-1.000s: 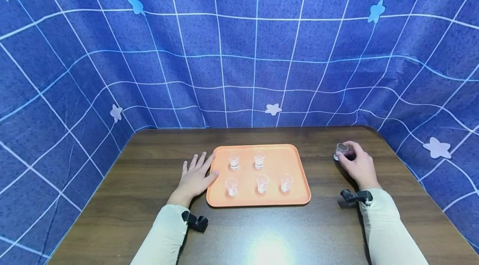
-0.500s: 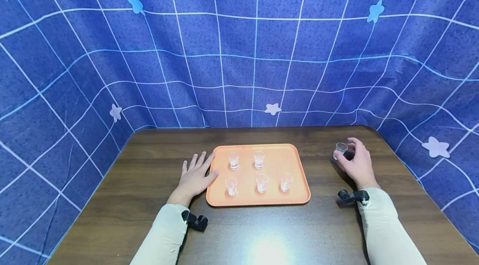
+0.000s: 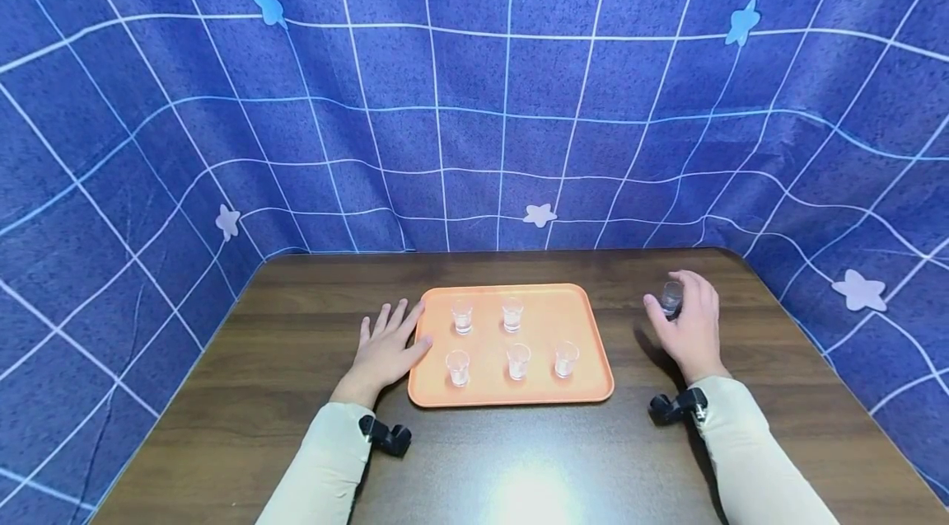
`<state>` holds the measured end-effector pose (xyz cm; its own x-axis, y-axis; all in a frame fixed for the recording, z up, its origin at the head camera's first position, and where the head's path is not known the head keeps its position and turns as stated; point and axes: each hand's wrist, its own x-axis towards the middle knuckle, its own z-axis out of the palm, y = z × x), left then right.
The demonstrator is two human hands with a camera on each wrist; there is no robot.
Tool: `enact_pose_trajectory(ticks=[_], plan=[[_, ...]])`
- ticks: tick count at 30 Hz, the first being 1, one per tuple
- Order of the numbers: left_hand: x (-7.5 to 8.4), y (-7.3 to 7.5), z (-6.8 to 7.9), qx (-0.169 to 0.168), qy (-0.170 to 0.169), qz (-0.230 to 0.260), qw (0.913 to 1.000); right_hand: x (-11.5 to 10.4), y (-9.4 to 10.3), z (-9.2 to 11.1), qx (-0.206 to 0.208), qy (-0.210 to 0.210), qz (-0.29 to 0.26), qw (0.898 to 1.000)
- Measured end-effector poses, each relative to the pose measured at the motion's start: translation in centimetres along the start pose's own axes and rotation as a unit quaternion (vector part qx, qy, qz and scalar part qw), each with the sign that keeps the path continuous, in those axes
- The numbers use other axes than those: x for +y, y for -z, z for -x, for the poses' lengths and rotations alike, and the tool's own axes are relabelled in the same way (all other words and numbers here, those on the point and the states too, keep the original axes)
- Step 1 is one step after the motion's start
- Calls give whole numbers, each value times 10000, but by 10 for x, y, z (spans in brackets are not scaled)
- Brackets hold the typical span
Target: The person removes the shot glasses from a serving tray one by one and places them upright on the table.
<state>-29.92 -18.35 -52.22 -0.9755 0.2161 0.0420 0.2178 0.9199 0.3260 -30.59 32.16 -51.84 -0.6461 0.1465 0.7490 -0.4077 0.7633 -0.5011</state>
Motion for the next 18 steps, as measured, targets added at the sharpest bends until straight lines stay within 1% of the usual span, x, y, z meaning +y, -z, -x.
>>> enact_pose_trajectory(ticks=[3,6,14,18], plan=[[0,0,0,-16,-1,18,10000,-8,-6,3,-130,225,-88,9996],[0,1,0,-16,11,3,10000,-18,-11,6,-309,357,-238,9986],[1,1,1,-30,20,33,10000,-39,-23,15,-795,609,-662,9928],[0,1,0,-58,14,34,10000,-48,-26,19,-1148,698,-798,9877]])
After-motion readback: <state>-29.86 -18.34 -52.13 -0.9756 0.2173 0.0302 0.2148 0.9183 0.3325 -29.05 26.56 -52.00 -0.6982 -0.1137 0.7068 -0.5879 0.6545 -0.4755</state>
